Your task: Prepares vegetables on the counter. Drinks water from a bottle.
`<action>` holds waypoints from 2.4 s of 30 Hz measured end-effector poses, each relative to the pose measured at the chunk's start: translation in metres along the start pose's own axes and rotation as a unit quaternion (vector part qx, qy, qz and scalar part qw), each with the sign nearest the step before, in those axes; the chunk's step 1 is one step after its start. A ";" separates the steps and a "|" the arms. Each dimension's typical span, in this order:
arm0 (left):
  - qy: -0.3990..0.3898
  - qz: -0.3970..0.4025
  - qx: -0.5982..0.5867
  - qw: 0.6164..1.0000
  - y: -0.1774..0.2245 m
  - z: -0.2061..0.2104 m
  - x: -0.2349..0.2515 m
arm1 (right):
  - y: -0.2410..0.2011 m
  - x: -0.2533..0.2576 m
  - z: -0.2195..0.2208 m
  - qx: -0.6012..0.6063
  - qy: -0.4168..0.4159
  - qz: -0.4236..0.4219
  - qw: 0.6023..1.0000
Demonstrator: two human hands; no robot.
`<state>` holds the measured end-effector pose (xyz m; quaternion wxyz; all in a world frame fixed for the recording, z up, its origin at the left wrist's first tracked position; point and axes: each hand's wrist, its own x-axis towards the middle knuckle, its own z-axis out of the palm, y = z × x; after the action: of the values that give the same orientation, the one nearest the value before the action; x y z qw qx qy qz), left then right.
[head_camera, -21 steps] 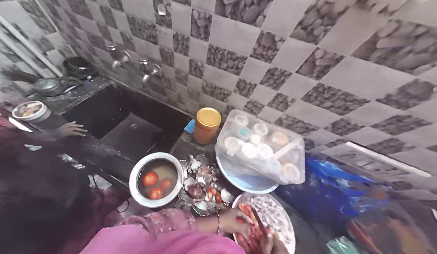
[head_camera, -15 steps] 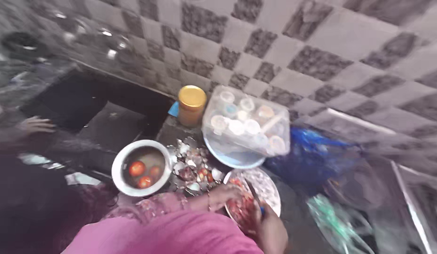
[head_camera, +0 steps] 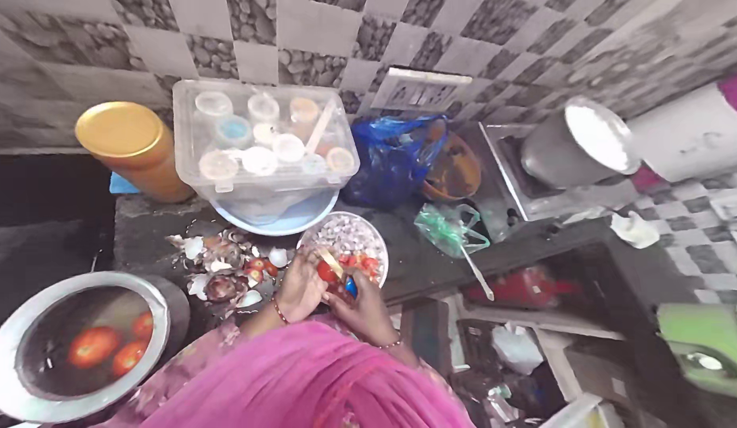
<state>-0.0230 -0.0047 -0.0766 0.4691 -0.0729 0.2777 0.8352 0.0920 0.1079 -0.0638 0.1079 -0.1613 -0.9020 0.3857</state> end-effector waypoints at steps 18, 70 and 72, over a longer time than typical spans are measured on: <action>-0.247 0.023 0.211 0.945 0.010 -0.028 -0.014 | 0.009 -0.004 -0.015 0.225 -0.024 0.010 0.974; -0.225 0.002 0.305 0.926 0.013 -0.050 -0.020 | 0.008 0.002 0.002 0.123 -0.141 0.010 0.982; -0.193 -0.007 0.333 0.923 0.016 -0.047 -0.025 | 0.009 0.001 0.006 0.102 -0.139 0.012 0.985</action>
<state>-0.0289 -0.0544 -0.1005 0.5163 0.2480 0.4432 0.6896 0.0907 0.1103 -0.0744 -0.0068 -0.1054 -0.8620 0.4958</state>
